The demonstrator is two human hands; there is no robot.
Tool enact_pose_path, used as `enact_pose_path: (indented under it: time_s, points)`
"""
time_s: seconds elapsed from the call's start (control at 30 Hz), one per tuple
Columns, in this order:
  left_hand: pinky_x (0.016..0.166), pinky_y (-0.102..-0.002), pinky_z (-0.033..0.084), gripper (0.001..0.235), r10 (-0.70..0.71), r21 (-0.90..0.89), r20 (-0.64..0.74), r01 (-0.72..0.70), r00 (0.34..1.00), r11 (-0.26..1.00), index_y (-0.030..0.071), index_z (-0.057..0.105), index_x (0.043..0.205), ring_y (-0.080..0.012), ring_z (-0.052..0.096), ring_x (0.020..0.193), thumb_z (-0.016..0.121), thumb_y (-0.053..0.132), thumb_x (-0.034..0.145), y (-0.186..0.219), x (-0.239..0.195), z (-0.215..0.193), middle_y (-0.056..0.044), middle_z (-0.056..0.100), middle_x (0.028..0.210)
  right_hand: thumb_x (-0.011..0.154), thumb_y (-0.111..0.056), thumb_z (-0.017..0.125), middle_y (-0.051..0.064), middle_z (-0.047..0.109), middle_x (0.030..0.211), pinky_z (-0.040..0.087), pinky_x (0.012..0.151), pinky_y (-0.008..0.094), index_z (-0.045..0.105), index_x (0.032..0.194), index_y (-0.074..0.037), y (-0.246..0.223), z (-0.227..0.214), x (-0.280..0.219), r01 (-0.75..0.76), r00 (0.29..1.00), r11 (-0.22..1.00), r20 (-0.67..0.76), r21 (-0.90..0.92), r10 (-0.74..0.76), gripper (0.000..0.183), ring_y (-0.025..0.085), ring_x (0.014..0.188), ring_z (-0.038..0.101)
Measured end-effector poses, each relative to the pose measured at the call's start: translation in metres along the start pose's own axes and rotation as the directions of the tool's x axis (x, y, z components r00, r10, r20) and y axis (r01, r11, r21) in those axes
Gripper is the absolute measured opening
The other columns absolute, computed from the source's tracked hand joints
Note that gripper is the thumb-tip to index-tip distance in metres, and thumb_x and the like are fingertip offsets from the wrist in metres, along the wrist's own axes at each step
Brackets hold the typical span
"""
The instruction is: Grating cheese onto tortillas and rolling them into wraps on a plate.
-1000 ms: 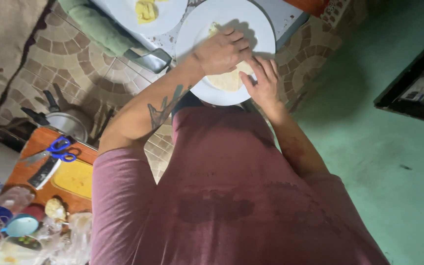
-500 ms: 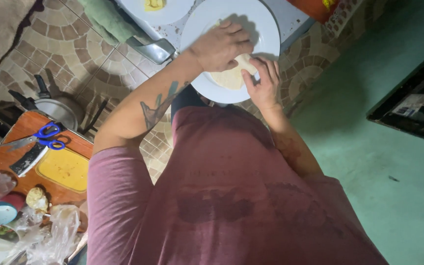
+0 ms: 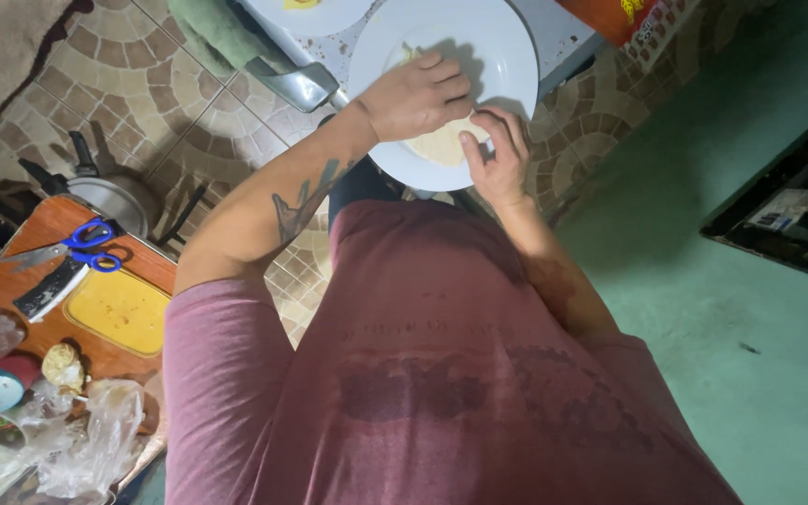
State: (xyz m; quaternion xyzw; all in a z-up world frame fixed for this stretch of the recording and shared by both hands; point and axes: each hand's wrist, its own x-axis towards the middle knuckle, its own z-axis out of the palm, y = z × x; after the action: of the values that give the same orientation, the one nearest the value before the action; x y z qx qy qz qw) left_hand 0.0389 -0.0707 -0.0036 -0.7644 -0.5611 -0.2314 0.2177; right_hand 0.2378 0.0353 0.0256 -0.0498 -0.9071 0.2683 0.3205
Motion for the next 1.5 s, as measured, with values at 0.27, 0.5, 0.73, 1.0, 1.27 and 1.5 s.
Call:
enact_pose_path:
  time_s: [0.27,0.5,0.73,1.0,1.27,1.5]
  points:
    - [0.097,-0.041,0.043,0.027,-0.179,-0.341,0.396,0.325,0.901,0.882,0.017,0.078,0.113,-0.0273,0.058,0.095,0.077,0.027,0.088,-0.026,-0.006,-0.005,-0.004,0.073,0.108,0.104,-0.020,0.067,0.015,0.068,0.107,0.052,0.086,0.044,0.070,0.104,-0.001,0.001,0.004,0.000,0.042,0.998,0.998,-0.038,-0.050,-0.044,0.020,0.033,0.094,0.068]
    - [0.106,-0.046,0.039,0.024,-0.169,-0.318,0.400,0.309,0.901,0.896,0.022,0.079,0.107,-0.0278,0.057,0.099,0.079,0.028,0.084,-0.021,-0.014,0.007,0.000,0.071,0.108,0.103,-0.036,0.068,0.019,0.061,0.118,0.055,0.087,0.046,0.060,0.127,0.001,0.004,0.004,0.003,-0.088,0.991,0.996,0.098,-0.021,0.090,0.045,0.033,0.100,0.064]
    - [0.083,-0.047,0.046,0.019,-0.436,-0.322,0.095,0.442,0.895,0.837,0.004,0.067,0.099,-0.0344,0.055,0.099,0.071,0.022,0.093,0.008,-0.014,-0.039,-0.010,0.060,0.099,0.110,-0.032,0.056,0.013,0.068,0.116,0.055,0.087,0.048,0.071,0.124,0.000,0.006,0.018,0.012,0.031,0.990,0.996,0.140,-0.088,-0.018,0.039,0.034,0.104,0.065]
    - [0.087,-0.047,0.056,0.021,-0.740,-0.331,-0.075,0.683,0.669,0.651,-0.010,0.066,0.117,-0.0394,0.063,0.100,0.061,0.007,0.105,0.081,-0.018,-0.025,-0.021,0.060,0.120,0.110,-0.029,0.058,0.014,0.066,0.114,0.056,0.087,0.048,0.071,0.124,0.000,0.006,0.021,0.010,0.013,0.992,0.998,0.126,-0.063,-0.005,0.035,0.034,0.101,0.065]
    - [0.039,-0.036,0.046,0.025,-0.846,-0.454,0.124,0.788,0.519,0.417,-0.004,0.054,0.129,-0.0270,0.054,0.065,0.054,0.003,0.105,0.074,-0.011,-0.047,-0.016,0.050,0.113,0.107,-0.027,0.063,0.014,0.065,0.112,0.057,0.083,0.047,0.070,0.123,0.001,0.004,0.019,0.013,0.072,0.990,0.996,0.129,-0.061,-0.064,0.032,0.033,0.101,0.064]
    - [0.101,-0.055,0.042,0.028,-0.401,-0.184,0.187,0.433,0.897,0.882,0.008,0.076,0.122,-0.0412,0.048,0.126,0.075,0.019,0.096,0.009,-0.027,-0.006,-0.012,0.066,0.134,0.106,-0.027,0.065,0.012,0.065,0.116,0.057,0.086,0.048,0.071,0.124,-0.002,0.004,0.019,0.010,0.070,0.988,0.991,0.144,-0.111,-0.053,0.031,0.034,0.104,0.063]
